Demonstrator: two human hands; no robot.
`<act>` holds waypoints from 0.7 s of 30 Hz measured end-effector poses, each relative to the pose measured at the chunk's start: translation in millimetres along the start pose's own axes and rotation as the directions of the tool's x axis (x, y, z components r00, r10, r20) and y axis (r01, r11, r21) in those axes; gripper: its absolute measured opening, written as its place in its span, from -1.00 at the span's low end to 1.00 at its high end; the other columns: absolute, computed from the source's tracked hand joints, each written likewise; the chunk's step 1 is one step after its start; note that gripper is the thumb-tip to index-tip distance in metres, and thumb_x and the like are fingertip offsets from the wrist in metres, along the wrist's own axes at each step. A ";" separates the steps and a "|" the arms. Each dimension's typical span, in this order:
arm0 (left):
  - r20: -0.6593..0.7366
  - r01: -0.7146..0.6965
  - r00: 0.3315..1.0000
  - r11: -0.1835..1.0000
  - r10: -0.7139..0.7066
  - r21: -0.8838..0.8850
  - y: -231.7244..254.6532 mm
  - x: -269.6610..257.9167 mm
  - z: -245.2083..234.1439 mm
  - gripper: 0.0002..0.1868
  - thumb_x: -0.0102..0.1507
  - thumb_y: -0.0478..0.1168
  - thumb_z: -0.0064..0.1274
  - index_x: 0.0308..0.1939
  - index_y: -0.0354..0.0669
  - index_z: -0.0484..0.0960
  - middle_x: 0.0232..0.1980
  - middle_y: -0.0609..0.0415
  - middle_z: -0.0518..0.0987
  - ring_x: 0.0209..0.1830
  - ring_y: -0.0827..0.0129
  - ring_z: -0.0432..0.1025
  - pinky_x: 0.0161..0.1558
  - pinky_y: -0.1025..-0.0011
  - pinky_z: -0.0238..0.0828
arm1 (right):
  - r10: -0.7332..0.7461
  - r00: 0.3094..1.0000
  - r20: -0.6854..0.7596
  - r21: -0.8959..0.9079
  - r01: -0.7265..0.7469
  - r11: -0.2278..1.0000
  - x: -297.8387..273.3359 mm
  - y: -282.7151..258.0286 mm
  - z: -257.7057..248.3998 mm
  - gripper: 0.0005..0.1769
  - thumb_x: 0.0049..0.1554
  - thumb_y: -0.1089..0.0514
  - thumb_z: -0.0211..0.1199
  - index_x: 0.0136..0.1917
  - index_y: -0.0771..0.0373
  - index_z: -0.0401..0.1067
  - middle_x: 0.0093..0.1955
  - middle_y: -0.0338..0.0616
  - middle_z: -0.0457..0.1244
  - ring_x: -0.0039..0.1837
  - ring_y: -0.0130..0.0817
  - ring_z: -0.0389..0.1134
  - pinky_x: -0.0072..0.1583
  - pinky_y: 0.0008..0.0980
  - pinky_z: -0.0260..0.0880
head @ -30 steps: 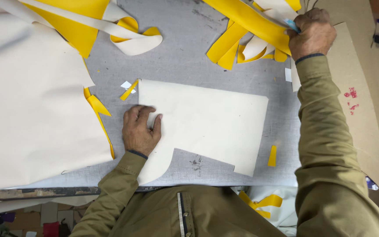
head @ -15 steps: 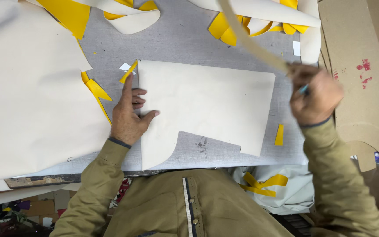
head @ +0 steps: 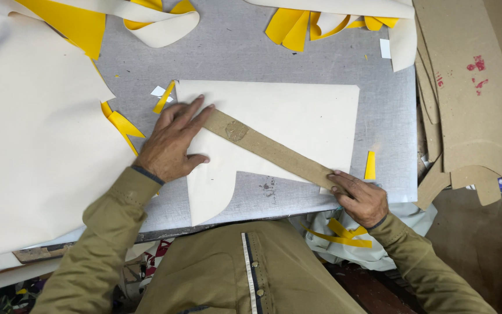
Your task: The person uses a cardboard template and a blue utility knife to cut shapes from a large sheet of white and yellow fabric on a work table. They repeatedly position the template, trace and cut along its edges, then remove the cut pieces and scraps.
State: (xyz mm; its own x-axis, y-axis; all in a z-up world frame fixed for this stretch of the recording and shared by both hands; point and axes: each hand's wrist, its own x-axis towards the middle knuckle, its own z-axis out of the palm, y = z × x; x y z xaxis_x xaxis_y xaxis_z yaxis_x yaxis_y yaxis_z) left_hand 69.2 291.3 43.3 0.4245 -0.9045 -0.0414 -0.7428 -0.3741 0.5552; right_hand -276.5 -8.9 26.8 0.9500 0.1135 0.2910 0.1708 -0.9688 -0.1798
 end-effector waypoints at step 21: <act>-0.093 0.025 0.994 0.951 -0.056 -0.307 -9.8 -50.8 8.1 -0.44 0.16 -0.29 0.28 0.27 -0.12 0.60 0.28 -0.03 0.54 0.22 0.21 0.46 0.14 0.33 0.54 | 0.608 0.779 -0.154 0.340 -0.536 0.773 -6.8 -21.4 11.9 -0.29 -0.04 0.08 0.59 0.28 0.38 0.41 0.32 0.13 0.30 0.33 -0.04 0.40 0.30 -0.17 0.52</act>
State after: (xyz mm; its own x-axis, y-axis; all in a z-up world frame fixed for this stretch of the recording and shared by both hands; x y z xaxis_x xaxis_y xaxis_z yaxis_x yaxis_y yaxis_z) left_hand 50.8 339.2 33.1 0.5122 -0.8589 0.0050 -0.5367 -0.3156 0.7825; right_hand -283.5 13.7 17.4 0.8033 -0.5347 0.2622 -0.2884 -0.7344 -0.6144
